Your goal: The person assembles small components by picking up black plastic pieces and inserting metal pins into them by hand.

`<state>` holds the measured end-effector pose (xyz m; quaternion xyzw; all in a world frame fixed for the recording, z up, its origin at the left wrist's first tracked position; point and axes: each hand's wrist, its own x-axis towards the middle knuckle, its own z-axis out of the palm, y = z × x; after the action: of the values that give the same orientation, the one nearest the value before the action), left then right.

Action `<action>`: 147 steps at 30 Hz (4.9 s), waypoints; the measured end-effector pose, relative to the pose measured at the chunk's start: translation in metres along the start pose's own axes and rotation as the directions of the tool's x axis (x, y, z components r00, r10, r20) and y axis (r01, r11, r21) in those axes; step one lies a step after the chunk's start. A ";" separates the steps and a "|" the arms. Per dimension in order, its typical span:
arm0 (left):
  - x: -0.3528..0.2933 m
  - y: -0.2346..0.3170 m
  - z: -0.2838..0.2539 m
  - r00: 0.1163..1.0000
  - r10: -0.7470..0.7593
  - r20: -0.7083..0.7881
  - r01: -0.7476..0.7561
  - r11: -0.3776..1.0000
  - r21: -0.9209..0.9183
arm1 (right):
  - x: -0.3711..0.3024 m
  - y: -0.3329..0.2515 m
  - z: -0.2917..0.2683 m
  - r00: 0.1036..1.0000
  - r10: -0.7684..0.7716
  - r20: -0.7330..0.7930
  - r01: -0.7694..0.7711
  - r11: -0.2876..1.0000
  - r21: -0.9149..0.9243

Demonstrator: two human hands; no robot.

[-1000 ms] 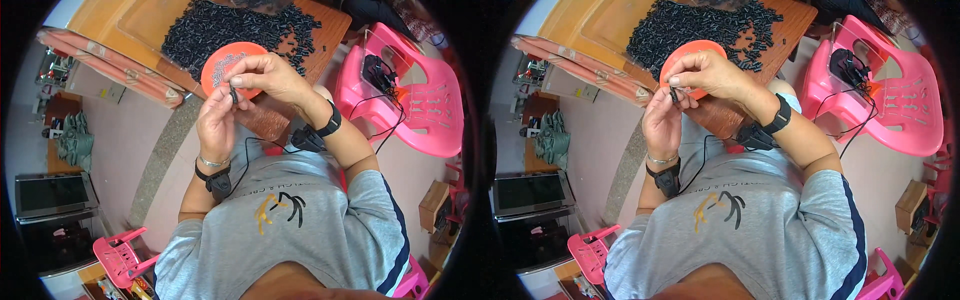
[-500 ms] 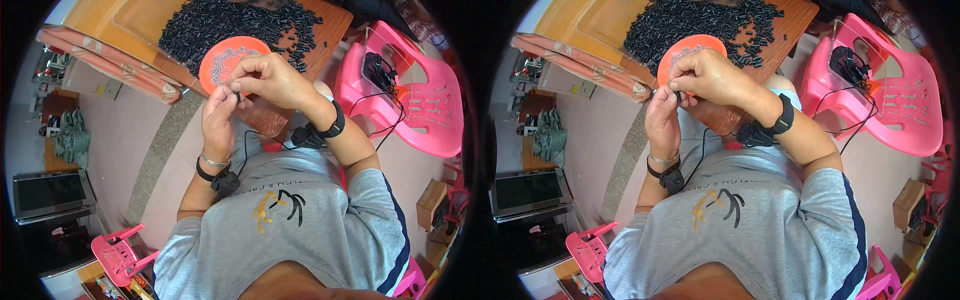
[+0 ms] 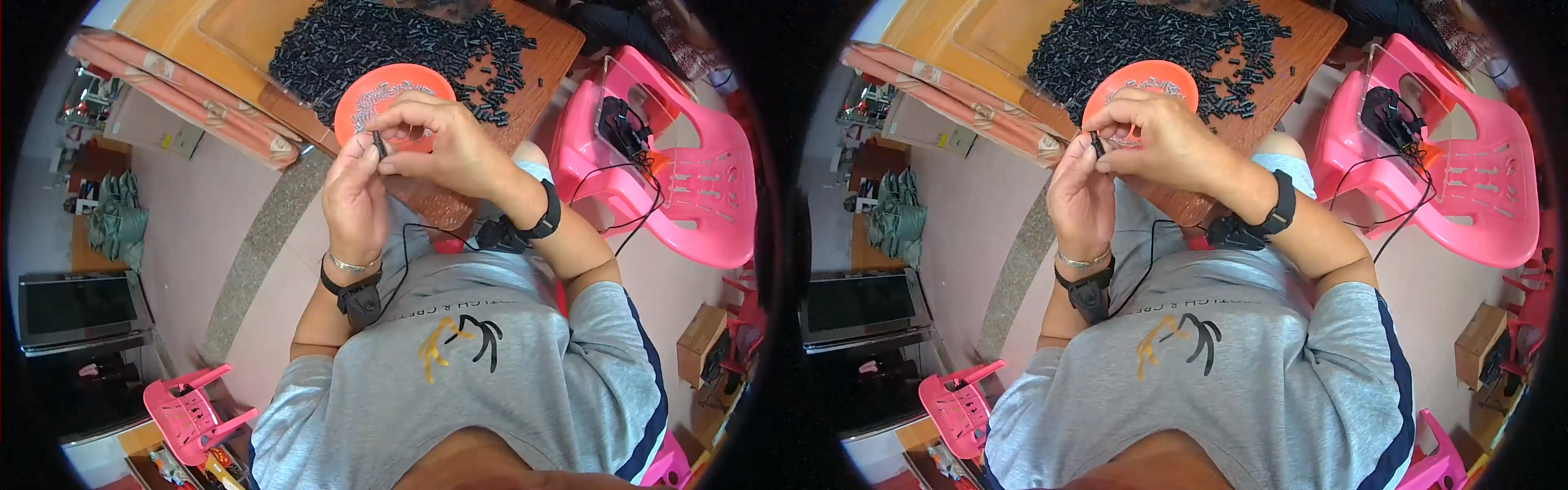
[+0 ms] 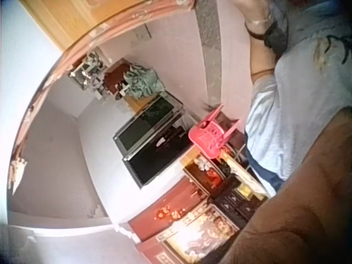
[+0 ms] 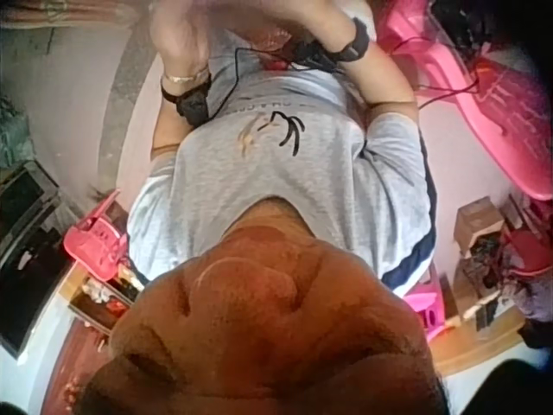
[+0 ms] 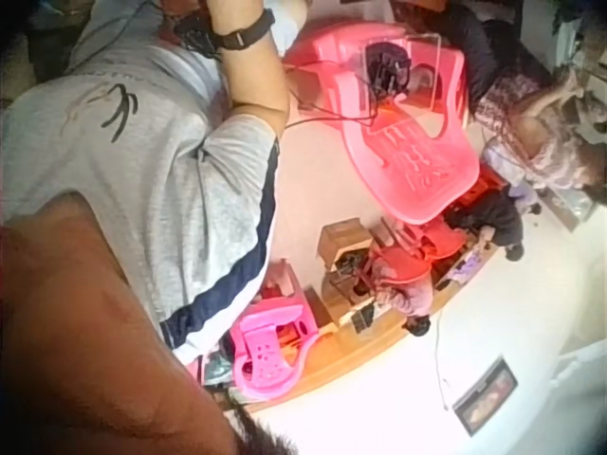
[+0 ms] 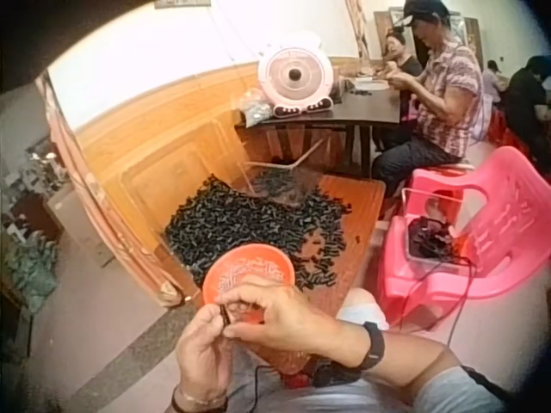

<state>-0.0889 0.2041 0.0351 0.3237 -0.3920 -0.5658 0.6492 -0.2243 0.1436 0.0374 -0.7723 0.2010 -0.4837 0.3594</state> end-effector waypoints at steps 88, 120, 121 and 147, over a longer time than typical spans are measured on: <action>0.005 -0.034 -0.046 0.981 -0.188 0.054 0.188 0.982 0.017 | -0.015 0.030 0.012 0.919 0.356 0.170 -0.394 0.802 0.448; 0.002 -0.025 -0.049 0.976 -0.179 0.127 0.201 0.961 -0.190 | -0.019 0.037 0.017 0.997 -0.075 0.034 0.080 0.987 -0.142; 0.002 -0.026 -0.050 0.976 -0.187 0.112 0.207 0.957 -0.203 | -0.018 0.036 0.016 0.994 -0.098 0.053 0.107 0.973 -0.206; 0.004 -0.033 -0.057 0.963 -0.235 0.130 0.262 0.927 -0.267 | -0.019 0.038 0.020 0.994 -0.099 0.042 0.106 0.969 -0.224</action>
<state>-0.0544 0.1940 -0.0205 0.2475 -0.2939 -0.7083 0.5921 -0.2135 0.1382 -0.0080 -0.8247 0.2090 -0.4639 0.2468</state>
